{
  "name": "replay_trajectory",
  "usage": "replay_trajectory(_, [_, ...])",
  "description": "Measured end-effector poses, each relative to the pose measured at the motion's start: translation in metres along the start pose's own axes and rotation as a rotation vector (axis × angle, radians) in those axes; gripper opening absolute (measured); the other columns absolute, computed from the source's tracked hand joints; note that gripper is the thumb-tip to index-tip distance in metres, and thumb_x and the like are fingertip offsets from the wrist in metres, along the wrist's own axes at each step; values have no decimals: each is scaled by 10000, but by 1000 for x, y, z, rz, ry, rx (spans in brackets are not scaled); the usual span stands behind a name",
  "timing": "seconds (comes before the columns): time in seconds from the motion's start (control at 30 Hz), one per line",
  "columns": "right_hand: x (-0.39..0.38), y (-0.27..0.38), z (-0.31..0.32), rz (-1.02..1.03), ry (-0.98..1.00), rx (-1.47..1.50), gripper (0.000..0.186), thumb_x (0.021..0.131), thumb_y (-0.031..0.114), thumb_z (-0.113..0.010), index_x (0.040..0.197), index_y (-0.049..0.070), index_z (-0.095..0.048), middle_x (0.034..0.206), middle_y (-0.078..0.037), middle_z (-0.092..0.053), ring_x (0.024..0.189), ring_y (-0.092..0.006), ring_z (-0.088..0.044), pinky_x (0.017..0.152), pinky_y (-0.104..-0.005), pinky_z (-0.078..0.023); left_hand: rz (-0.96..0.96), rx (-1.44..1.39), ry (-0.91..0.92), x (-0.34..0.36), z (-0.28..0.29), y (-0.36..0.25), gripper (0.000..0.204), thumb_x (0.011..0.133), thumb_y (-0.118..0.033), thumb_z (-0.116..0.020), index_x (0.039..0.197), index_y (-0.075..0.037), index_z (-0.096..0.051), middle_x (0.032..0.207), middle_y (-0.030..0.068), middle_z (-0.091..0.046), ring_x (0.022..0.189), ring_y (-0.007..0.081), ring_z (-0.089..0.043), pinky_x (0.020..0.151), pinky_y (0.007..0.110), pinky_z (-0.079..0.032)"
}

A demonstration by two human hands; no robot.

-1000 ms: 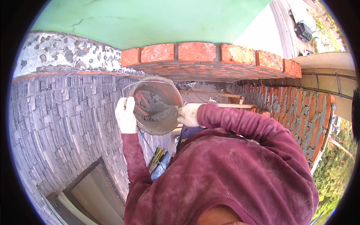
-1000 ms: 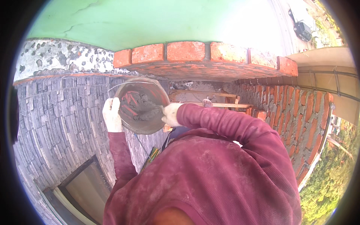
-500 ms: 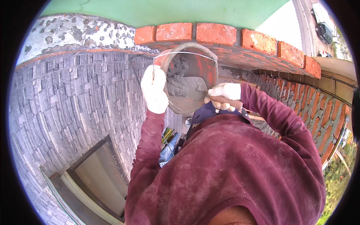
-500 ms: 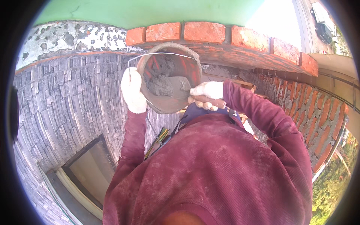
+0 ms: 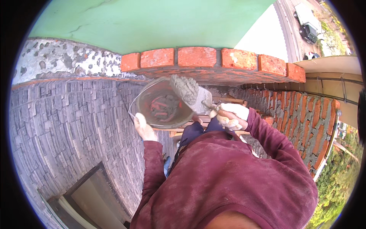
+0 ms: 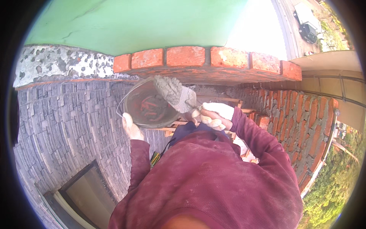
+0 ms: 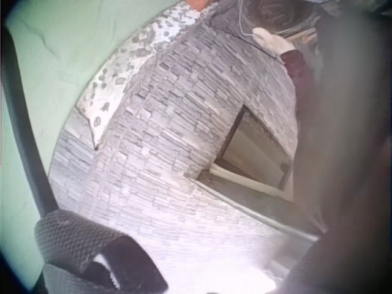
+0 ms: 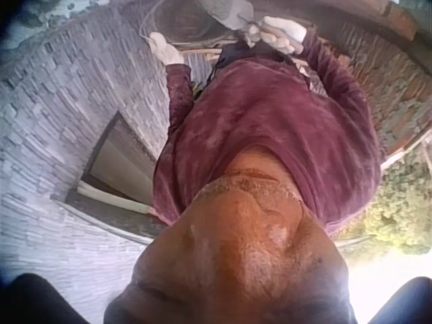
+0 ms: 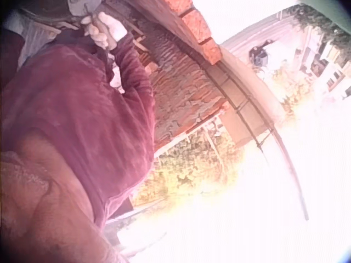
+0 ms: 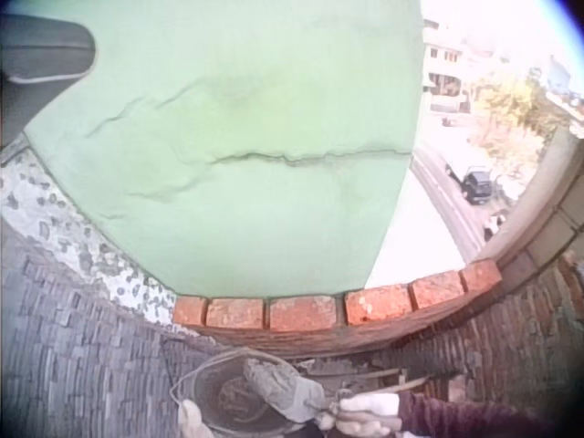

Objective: The person applies mortar to a brick wall using a trowel and places bricks one by one to extend the wall. They repeatedly scoop mortar from a bucket, spread it on the wall, and position bricks while standing on a wooden scaffold.

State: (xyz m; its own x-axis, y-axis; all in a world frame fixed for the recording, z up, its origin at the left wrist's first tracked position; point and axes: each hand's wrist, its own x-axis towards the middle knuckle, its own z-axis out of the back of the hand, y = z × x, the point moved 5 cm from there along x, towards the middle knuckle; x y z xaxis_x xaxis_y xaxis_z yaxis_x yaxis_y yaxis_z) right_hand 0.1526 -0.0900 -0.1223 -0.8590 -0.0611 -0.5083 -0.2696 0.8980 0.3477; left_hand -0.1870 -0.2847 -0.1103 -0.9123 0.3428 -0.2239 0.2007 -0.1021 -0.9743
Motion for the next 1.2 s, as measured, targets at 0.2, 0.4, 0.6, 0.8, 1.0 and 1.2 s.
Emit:
replay_trajectory(0.2, [-37,69,-31,405,-407,13,406,1078,364,-576,1290,18,-583,762,-41,-571,506,-136,-559,353,-288,-454,6,192,-161,3,68,12,461,1099,-430,-590,1196,19,-632,1140,81,-663,1021,175,-598,933,362,-493])
replay_trajectory(0.4, [52,44,91,585,-1360,-915,288,1053,311,-594,1115,31,-577,902,-207,-690,856,-401,-697,788,-506,-550,69,300,-213,23,126,13,546,1085,-456,-601,1270,58,-611,1215,139,-672,1038,236,-656,934,386,-536])
replay_trajectory(0.6, [32,33,82,608,-1211,-451,366,1055,410,-520,1124,60,-606,877,-185,-684,758,-347,-695,689,-486,-548,126,257,-249,26,154,3,613,1082,-477,-598,1391,50,-555,1314,157,-654,1103,267,-678,897,398,-572])
replay_trajectory(0.8, [45,-3,76,491,-497,487,584,1082,597,-447,1298,71,-582,700,-12,-574,503,-165,-527,432,-342,-448,174,205,-148,25,138,3,596,1072,-500,-605,1420,-18,-558,1279,130,-666,1044,235,-699,759,364,-600])
replay_trajectory(1.0, [130,13,86,514,-622,448,542,1054,635,-475,1197,124,-585,692,-9,-551,499,-190,-497,444,-375,-425,133,219,-2,44,127,-3,524,1069,-474,-622,1335,-23,-605,1207,104,-682,976,197,-687,778,352,-578])
replay_trajectory(1.2, [110,38,82,338,-884,207,471,1075,557,-474,1121,103,-588,720,-24,-548,506,-195,-489,456,-404,-427,151,296,56,52,114,-1,490,1066,-459,-638,1268,-13,-615,1126,87,-685,940,181,-678,806,351,-574])
